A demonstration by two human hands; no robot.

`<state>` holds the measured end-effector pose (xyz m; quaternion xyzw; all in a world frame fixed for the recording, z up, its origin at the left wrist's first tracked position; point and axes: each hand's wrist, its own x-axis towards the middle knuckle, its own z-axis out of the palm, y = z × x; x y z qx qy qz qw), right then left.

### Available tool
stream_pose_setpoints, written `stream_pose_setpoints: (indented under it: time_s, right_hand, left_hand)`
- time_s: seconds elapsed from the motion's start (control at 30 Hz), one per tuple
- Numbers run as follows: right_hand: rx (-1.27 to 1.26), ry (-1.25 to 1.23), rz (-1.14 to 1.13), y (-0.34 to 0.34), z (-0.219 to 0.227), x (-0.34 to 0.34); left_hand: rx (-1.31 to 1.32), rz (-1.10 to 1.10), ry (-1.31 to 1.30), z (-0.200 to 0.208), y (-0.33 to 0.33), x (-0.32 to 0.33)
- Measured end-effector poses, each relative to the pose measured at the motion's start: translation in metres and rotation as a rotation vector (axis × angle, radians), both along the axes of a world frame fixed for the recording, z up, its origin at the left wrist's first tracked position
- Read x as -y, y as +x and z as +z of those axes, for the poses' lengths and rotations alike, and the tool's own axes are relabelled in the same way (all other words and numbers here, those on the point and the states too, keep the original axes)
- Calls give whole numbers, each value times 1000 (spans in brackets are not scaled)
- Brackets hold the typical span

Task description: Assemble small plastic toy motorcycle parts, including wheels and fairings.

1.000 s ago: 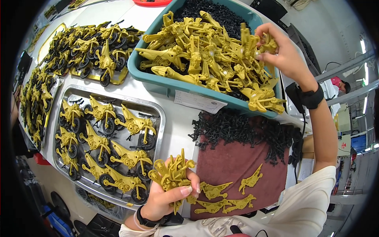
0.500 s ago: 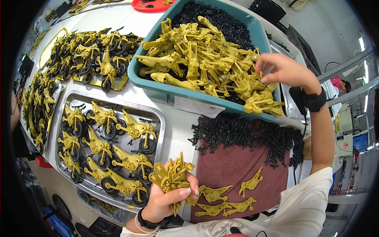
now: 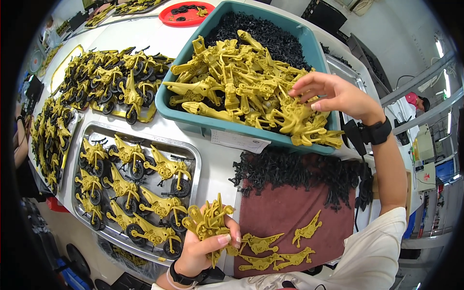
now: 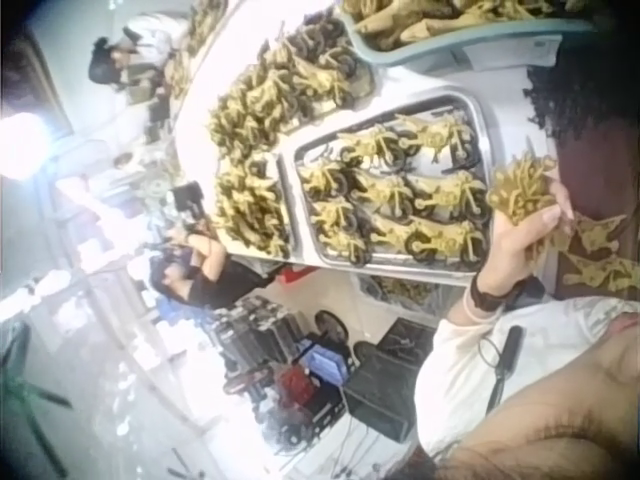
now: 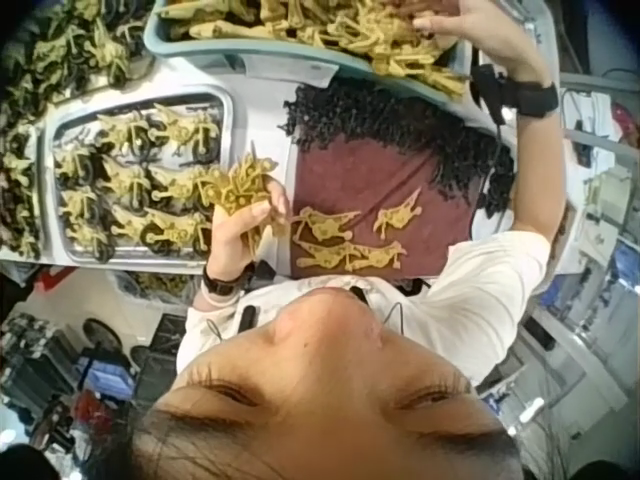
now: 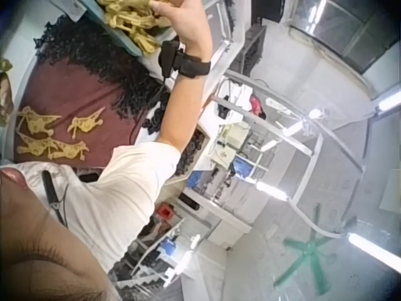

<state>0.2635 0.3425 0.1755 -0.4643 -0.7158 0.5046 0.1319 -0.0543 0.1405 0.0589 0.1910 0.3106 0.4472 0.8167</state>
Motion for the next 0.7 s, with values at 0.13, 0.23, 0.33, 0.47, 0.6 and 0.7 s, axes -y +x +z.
stream_pose_setpoints:
  time_s: [0.13,0.23,0.33,0.47,0.6,0.7]
  right_hand:
    - [418,294,-57,14,-2,-2]
    - [642,290,29,13,-15,1]
    - [794,318,-66,-15,-15,8]
    - [844,398,-2,-9,-19,-1]
    - [722,288,17,-2,-19,-5]
    - [675,354,66,5,-23,-10]
  left_hand:
    - [121,-78,11,-3,-4,-2]
    - [84,-74,16,-2,-3,-3]
    - [80,-75,0,-1,-2,-2]
    - [21,-44,11,1,-2,-3]
    - [85,-64,-5,0,-4,-2]
    - [44,-95,-11,2,-4,-3]
